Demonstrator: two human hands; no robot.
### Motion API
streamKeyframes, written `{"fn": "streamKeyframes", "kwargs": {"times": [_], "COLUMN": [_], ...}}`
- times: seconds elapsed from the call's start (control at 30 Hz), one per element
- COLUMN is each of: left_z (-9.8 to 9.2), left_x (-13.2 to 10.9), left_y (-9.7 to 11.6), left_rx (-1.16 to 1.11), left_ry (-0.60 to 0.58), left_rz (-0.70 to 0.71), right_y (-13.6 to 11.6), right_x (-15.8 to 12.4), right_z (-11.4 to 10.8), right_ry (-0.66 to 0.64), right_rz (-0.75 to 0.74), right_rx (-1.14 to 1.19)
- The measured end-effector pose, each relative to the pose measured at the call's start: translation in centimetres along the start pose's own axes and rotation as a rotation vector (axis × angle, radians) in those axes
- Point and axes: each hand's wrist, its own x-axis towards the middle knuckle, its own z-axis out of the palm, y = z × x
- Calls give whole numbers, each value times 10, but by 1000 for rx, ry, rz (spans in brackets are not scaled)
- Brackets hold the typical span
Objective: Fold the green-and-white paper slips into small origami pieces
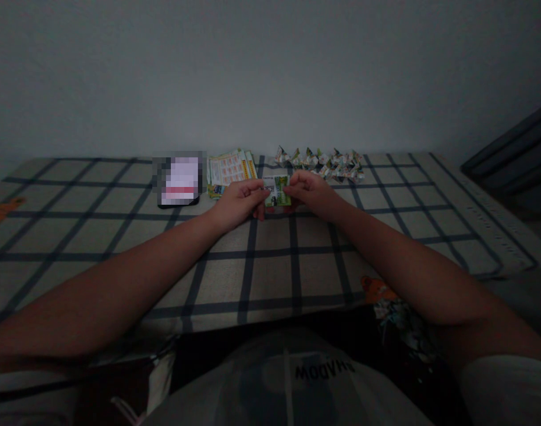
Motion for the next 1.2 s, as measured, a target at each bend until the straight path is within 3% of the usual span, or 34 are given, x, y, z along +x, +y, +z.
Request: {"fn": "streamKeyframes", "kwargs": {"times": [0.13,0.23,0.47,0.8,0.97,1.2], "left_z": [2,1,0,-1,-1,1], "left_x": [2,4,1,3,4,1], "left_y": [-5,-7,-2,-8,-11,-3], "left_rx": [-186,-170,-15,-167,-212,-205], "left_ry": [-76,-134,-76,-138,-79,-42], "left_rz": [-43,-31,23,-43,-48,-96], "right_y": [0,-2,0,-3,-4,-1], "right_x": [0,0,0,-1,-1,-1], "right_z": [0,1,0,0,0,-2], "right_ry": [5,7,-55,11,-31,-62], "right_rz": [-26,-23,-35,-55,8,-47], "right_rx": [-18,-38,-10,-44,4,-19]}}
